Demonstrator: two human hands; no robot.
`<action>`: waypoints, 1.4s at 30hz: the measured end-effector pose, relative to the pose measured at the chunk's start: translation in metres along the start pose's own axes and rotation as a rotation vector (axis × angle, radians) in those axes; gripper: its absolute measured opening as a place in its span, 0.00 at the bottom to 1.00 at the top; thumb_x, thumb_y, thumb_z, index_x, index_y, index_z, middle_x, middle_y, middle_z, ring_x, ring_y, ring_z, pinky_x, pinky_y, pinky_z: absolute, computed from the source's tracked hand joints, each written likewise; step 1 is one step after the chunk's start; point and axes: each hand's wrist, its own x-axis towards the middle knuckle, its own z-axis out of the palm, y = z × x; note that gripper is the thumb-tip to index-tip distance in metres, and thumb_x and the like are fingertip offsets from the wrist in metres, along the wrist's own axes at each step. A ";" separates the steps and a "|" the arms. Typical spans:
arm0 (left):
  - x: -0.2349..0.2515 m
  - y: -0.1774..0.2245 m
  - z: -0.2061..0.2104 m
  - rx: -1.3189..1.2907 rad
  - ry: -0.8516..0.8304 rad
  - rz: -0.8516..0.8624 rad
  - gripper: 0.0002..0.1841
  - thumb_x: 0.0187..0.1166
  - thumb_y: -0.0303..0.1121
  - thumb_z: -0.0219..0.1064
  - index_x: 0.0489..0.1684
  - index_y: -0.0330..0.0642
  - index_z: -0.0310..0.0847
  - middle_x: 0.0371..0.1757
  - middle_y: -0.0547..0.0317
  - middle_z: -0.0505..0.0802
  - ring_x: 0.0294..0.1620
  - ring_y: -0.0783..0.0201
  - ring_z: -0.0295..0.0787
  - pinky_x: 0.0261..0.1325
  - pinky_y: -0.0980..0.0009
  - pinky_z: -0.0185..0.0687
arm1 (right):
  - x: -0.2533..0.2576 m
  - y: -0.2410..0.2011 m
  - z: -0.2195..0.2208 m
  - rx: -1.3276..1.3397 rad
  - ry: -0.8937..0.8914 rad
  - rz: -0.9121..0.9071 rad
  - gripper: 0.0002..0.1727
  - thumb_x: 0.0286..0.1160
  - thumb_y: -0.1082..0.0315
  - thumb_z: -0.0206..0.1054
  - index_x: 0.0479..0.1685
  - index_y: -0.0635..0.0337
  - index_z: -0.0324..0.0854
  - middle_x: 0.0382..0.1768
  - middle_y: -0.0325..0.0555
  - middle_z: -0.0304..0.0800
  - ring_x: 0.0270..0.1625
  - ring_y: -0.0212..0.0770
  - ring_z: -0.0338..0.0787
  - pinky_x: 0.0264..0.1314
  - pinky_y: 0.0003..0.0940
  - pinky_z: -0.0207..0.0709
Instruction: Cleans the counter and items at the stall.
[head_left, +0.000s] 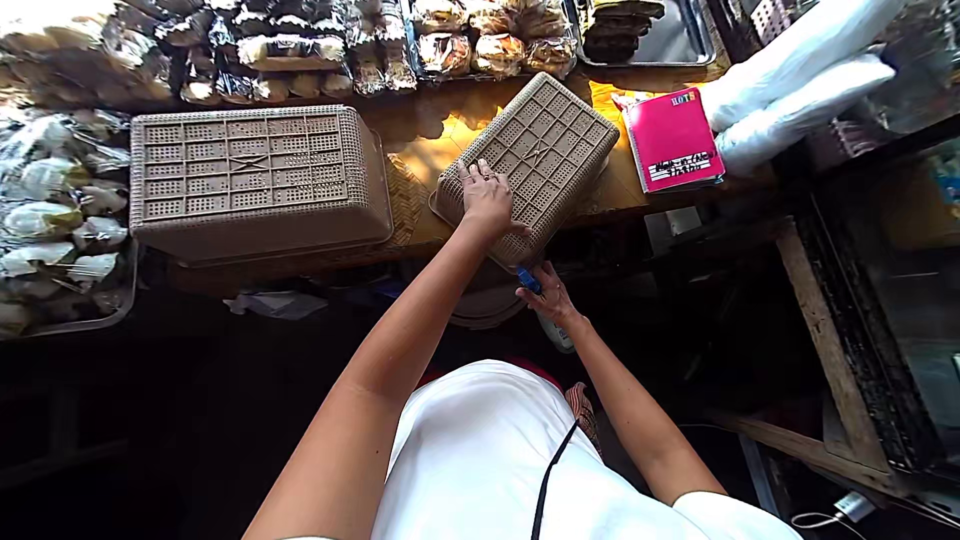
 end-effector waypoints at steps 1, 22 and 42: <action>0.001 0.000 0.000 -0.010 0.004 0.003 0.64 0.63 0.72 0.72 0.87 0.22 0.53 0.89 0.20 0.56 0.93 0.28 0.45 0.91 0.31 0.29 | 0.000 0.000 0.001 0.008 0.010 -0.010 0.38 0.70 0.38 0.72 0.49 0.73 0.83 0.59 0.68 0.75 0.43 0.53 0.89 0.41 0.47 0.88; 0.002 -0.001 -0.002 -0.013 0.006 0.014 0.64 0.62 0.72 0.74 0.86 0.22 0.56 0.89 0.20 0.57 0.93 0.28 0.46 0.89 0.28 0.23 | -0.003 -0.015 0.012 0.113 0.047 0.024 0.29 0.80 0.52 0.64 0.54 0.78 0.80 0.54 0.66 0.76 0.35 0.46 0.88 0.38 0.37 0.88; 0.003 0.004 -0.008 0.006 -0.017 -0.002 0.62 0.60 0.70 0.77 0.84 0.22 0.59 0.86 0.20 0.63 0.92 0.28 0.48 0.89 0.28 0.23 | -0.016 0.002 -0.001 0.186 0.158 0.148 0.29 0.81 0.55 0.64 0.61 0.79 0.76 0.58 0.68 0.73 0.37 0.47 0.88 0.41 0.39 0.87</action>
